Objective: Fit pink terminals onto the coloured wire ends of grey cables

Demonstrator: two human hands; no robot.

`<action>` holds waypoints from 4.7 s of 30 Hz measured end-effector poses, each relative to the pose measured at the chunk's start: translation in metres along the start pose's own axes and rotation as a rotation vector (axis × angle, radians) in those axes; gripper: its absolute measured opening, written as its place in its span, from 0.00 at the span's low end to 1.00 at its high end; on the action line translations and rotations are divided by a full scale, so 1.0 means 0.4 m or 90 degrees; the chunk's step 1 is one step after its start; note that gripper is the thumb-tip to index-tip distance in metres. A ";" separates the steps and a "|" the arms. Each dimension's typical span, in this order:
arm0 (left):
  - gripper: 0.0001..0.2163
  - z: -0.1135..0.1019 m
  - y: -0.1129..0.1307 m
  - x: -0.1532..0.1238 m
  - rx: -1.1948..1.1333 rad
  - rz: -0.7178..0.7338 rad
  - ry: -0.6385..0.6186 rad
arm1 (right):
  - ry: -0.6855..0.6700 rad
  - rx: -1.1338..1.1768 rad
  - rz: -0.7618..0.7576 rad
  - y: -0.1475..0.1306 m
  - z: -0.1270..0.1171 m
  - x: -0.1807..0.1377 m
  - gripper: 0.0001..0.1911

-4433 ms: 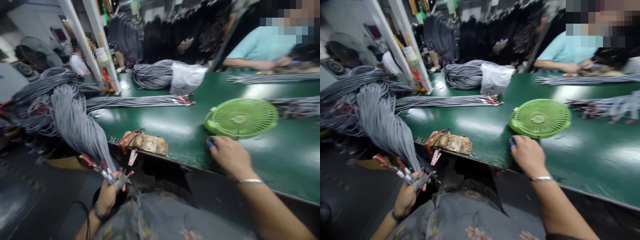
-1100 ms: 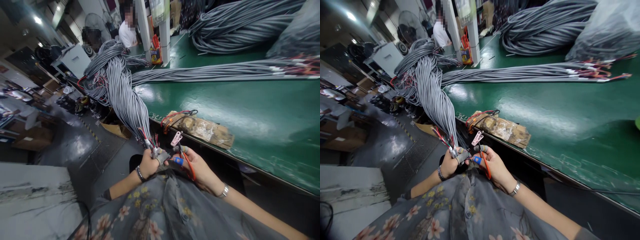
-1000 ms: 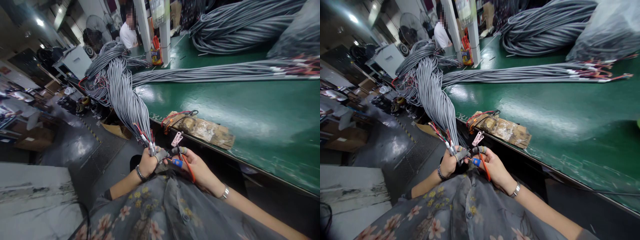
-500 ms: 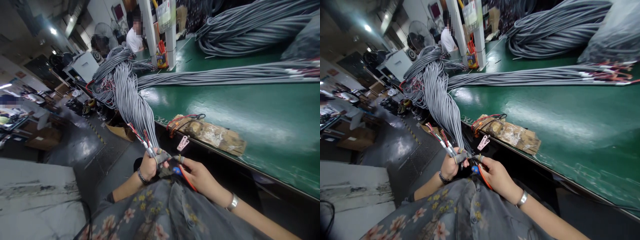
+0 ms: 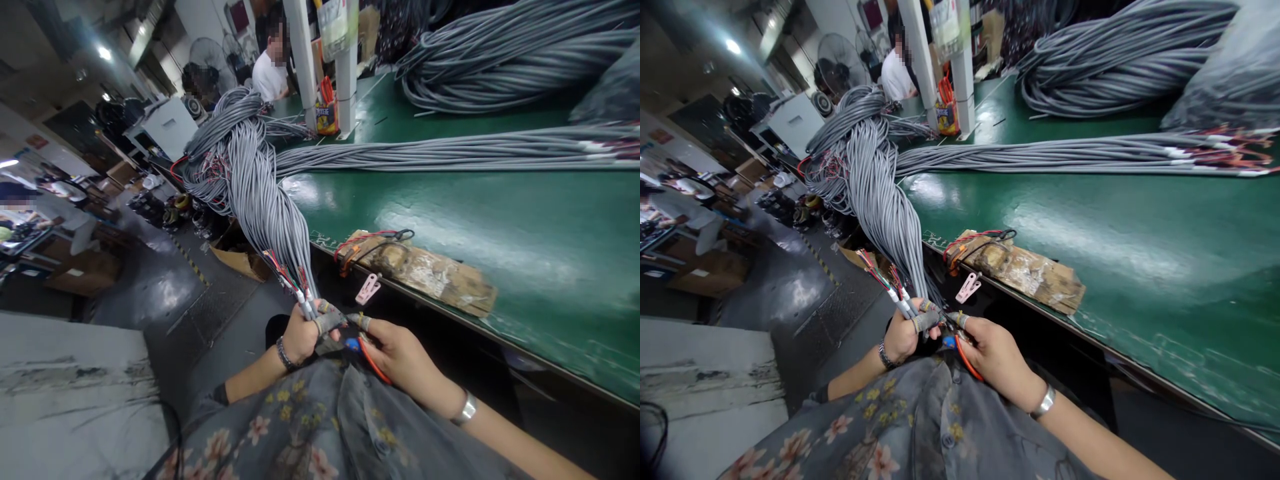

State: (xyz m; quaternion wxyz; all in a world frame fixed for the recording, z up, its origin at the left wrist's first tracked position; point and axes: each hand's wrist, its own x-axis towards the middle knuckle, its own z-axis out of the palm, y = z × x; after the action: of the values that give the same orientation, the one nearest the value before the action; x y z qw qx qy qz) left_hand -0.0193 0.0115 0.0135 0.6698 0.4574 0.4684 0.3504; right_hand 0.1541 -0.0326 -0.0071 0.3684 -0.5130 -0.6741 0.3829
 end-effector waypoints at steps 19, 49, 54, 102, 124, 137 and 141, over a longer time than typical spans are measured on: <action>0.15 -0.006 0.004 -0.005 0.046 -0.006 -0.015 | 0.015 -0.112 -0.053 -0.013 -0.003 0.003 0.12; 0.20 -0.016 -0.005 0.000 0.001 -0.032 -0.032 | -0.167 0.439 0.163 -0.033 0.025 0.012 0.25; 0.20 -0.017 -0.010 0.002 -0.009 -0.027 -0.034 | -0.164 0.457 0.169 -0.035 0.028 0.010 0.25; 0.16 -0.023 0.023 -0.011 0.047 -0.027 -0.023 | -0.052 0.011 -0.017 -0.001 0.025 -0.021 0.17; 0.17 -0.030 0.025 -0.009 0.123 -0.033 -0.054 | -0.067 0.178 0.065 -0.006 0.043 -0.026 0.19; 0.18 -0.021 0.043 -0.005 0.160 -0.039 -0.096 | -0.047 0.327 0.149 -0.042 0.058 -0.040 0.22; 0.19 -0.017 0.050 -0.007 0.156 -0.050 -0.097 | -0.035 0.312 0.148 -0.031 0.064 -0.046 0.23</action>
State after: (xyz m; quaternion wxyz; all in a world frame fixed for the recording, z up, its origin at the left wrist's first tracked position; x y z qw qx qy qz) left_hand -0.0274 0.0178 0.0323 0.6556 0.5427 0.4728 0.2282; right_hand 0.1300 -0.0564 -0.0089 0.4164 -0.4718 -0.5079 0.5883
